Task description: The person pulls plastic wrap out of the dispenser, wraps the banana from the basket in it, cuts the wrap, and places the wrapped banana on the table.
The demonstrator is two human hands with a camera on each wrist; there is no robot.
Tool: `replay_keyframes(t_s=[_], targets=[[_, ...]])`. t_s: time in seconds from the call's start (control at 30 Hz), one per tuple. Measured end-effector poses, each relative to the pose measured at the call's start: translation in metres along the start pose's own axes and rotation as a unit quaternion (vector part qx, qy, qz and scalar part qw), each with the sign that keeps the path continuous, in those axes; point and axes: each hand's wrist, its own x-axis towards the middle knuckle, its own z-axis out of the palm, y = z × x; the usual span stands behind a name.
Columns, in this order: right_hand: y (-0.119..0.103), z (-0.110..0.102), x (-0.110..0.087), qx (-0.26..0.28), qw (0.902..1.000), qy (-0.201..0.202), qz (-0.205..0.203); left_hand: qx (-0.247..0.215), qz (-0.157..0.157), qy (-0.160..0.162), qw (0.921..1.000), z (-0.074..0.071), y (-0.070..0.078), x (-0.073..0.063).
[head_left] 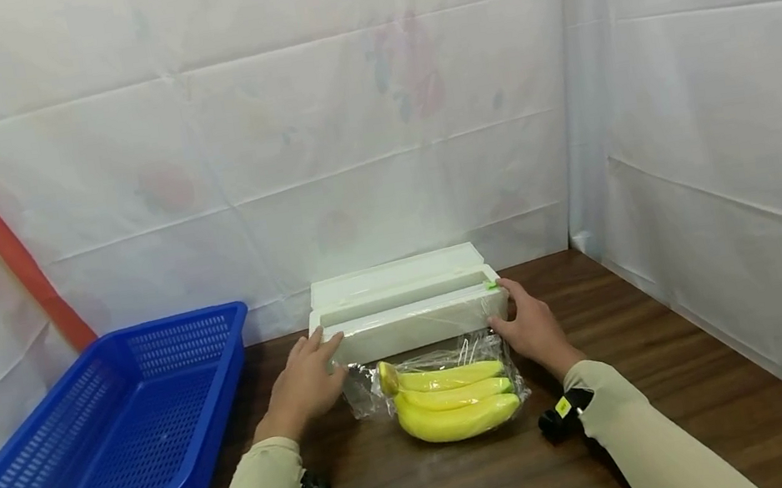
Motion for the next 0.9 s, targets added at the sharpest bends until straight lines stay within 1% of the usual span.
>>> replay_keyframes(t_s=[0.07, 0.13, 0.47, 0.6, 0.67, 0.83, 0.9], targets=[[-0.002, 0.000, -0.001, 0.010, 0.9999, -0.001, -0.001, 0.003, -0.002, -0.016, 0.9999, 0.000, 0.000, 0.000], [-0.003, 0.000, -0.001, 0.024, 0.9997, 0.001, 0.001, 0.004, -0.005, -0.023, 0.9997, -0.002, 0.001, 0.000], [-0.004, -0.005, 0.001, 0.092, 0.9955, -0.012, 0.019, -0.007, -0.036, -0.040, 0.9985, -0.010, 0.010, -0.001], [-0.004, -0.007, 0.002, 0.100, 0.9947, -0.010, 0.024, -0.009, -0.040, -0.039, 0.9984, -0.011, 0.011, 0.000], [-0.003, -0.008, 0.002, 0.093, 0.9953, -0.010, 0.025, -0.007, -0.040, -0.038, 0.9985, -0.011, 0.012, 0.000], [-0.004, -0.008, 0.003, 0.080, 0.9964, -0.019, 0.021, -0.001, -0.040, -0.036, 0.9986, -0.011, 0.012, 0.000], [-0.005, -0.008, 0.003, 0.084, 0.9960, -0.024, 0.020, -0.001, -0.040, -0.034, 0.9986, -0.012, 0.013, -0.001]])
